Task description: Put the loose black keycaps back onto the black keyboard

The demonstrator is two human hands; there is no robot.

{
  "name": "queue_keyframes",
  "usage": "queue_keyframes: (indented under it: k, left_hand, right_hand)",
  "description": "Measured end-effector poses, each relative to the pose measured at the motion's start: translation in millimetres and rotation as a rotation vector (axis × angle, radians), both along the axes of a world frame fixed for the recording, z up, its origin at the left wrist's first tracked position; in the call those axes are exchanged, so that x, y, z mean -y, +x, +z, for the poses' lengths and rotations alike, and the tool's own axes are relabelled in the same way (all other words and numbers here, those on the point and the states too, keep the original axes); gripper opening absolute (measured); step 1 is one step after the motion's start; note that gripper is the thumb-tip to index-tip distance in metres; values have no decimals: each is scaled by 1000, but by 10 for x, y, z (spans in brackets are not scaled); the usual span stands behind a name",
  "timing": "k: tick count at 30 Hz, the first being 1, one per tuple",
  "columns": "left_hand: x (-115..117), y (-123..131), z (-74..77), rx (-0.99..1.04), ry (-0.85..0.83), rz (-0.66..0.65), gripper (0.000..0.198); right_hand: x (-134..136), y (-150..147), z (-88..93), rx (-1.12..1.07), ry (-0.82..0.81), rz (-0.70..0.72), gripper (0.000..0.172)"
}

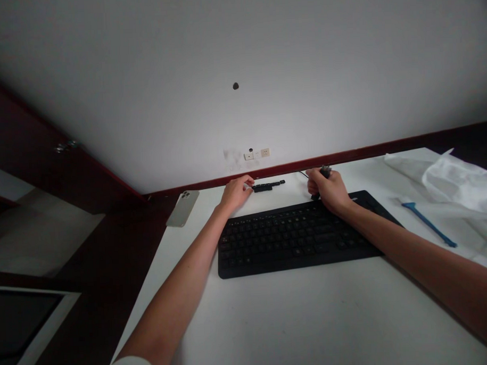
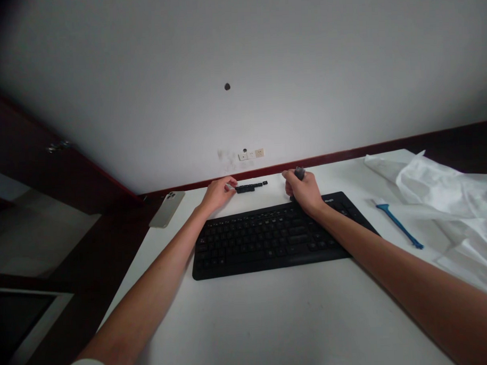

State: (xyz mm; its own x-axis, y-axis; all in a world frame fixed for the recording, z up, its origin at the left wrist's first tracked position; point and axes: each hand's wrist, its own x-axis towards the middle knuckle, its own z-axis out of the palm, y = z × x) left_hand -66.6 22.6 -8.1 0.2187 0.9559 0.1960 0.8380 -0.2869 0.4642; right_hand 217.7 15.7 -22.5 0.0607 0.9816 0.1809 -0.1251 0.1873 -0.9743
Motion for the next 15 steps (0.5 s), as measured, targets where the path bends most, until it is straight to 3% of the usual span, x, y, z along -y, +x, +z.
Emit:
queue_keyframes:
  k: [6, 10, 15]
  left_hand:
    - [-4, -54, 61, 17, 5, 49, 29]
    - [47, -59, 287, 20, -2, 28, 38]
    - [237, 190, 561, -1, -58, -128, 24]
  right_hand:
    - [28, -11, 37, -17, -11, 18, 43]
    - [26, -12, 42, -4, -13, 12, 43]
    - [23, -14, 35, -16, -4, 19, 45]
